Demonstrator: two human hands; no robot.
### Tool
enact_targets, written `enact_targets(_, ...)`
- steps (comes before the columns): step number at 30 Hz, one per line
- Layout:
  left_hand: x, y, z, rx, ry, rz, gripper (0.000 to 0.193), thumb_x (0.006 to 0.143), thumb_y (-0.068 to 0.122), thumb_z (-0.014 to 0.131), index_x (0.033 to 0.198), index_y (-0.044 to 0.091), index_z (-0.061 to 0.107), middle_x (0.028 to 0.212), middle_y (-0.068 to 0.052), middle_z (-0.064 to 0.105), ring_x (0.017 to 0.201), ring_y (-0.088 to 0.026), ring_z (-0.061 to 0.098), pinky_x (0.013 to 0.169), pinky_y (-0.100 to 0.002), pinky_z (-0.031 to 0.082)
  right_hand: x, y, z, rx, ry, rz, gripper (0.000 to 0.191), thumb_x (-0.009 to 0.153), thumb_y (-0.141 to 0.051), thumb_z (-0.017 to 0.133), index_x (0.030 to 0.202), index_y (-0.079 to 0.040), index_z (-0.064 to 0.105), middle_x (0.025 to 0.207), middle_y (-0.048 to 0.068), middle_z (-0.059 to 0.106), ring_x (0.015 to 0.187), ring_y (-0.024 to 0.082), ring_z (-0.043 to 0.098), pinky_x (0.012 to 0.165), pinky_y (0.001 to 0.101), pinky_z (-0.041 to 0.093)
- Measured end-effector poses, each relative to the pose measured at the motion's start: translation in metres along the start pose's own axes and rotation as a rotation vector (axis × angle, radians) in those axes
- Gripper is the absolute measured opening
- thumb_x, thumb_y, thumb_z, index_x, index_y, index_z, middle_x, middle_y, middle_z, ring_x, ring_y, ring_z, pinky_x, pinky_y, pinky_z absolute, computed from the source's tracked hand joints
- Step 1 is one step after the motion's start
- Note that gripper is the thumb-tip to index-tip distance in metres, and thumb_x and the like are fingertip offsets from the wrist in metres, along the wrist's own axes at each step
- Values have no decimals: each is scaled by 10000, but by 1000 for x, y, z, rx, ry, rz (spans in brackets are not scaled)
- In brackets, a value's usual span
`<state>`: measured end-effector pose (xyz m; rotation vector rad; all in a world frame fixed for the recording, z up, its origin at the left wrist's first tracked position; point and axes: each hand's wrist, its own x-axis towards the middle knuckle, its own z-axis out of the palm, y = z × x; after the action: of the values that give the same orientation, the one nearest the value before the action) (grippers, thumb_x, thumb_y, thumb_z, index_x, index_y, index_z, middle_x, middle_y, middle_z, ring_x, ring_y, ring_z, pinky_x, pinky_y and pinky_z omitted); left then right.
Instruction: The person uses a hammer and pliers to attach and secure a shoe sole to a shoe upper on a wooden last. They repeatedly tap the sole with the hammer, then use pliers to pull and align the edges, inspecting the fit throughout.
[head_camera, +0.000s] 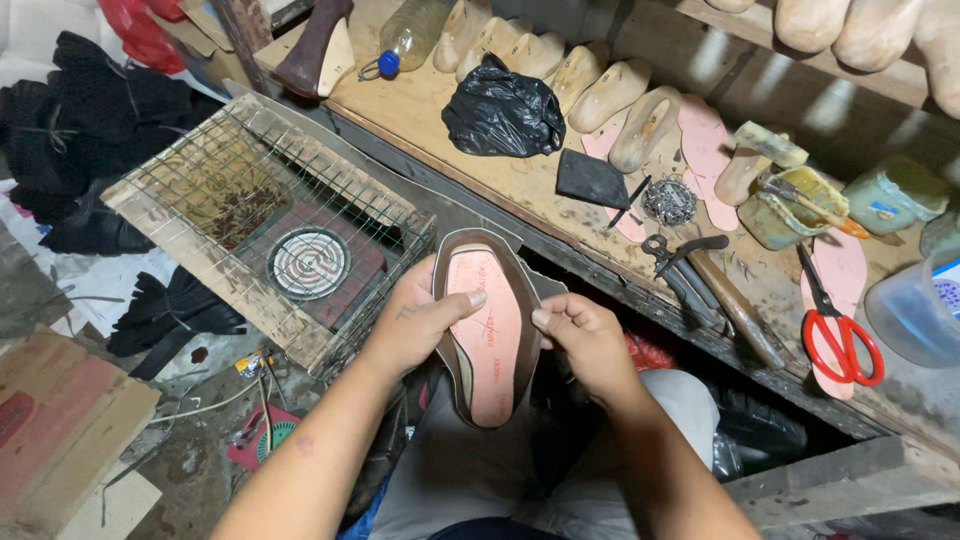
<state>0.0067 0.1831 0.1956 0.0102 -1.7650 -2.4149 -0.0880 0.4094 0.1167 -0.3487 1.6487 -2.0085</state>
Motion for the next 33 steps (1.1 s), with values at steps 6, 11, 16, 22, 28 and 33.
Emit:
enact_targets(6, 0, 6, 10, -5, -60, 17, 463, 883, 35, 699, 1330, -14, 590, 1195, -71, 704, 1092, -137, 656, 971, -312, 532, -7, -35, 16, -22, 26, -203, 370, 869, -52, 702, 1228, -86, 618, 1117, 59, 646, 1029, 129, 612, 930, 261, 515)
enact_targets(11, -6, 11, 29, 41, -159, 28, 515, 881, 26, 702, 1377, -5, 567, 1231, -70, 676, 1129, -133, 633, 994, -315, 529, -16, -96, 39, -609, -12, -676, 238, 872, -44, 770, 1098, -28, 698, 1286, 115, 594, 1209, 224, 584, 1021, 317, 470)
enact_targets(16, -16, 20, 34, 75, -218, 24, 567, 874, 63, 730, 1404, 14, 535, 1256, -53, 654, 1146, -115, 609, 1008, -303, 509, -21, -113, 51, -619, -28, -616, 156, 857, -70, 785, 986, -32, 705, 1118, 87, 668, 1089, 196, 651, 974, 298, 497)
enact_targets(22, -19, 20, 41, 116, -145, -5, 419, 912, 120, 709, 1303, -14, 633, 1176, -65, 712, 1080, -113, 649, 967, -295, 536, -26, -121, 42, -469, -106, -389, 218, 889, -91, 746, 1093, -75, 673, 1070, 79, 670, 968, 182, 629, 826, 300, 486)
enact_targets(28, -24, 17, 48, 161, -163, -5, 380, 901, 134, 725, 1245, -8, 647, 1116, -53, 710, 1033, -100, 646, 926, -282, 545, -17, -139, 40, -793, -266, -492, 122, 935, -91, 671, 991, -14, 747, 956, 85, 718, 879, 197, 699, 789, 316, 557)
enact_targets(33, -19, 20, 42, 225, -192, -21, 404, 891, 147, 752, 1247, 0, 631, 1104, -54, 694, 1031, -101, 632, 924, -288, 539, -19, -135, 53, -879, -147, -751, 81, 936, -65, 681, 975, -11, 727, 950, 109, 704, 873, 244, 702, 790, 321, 553)
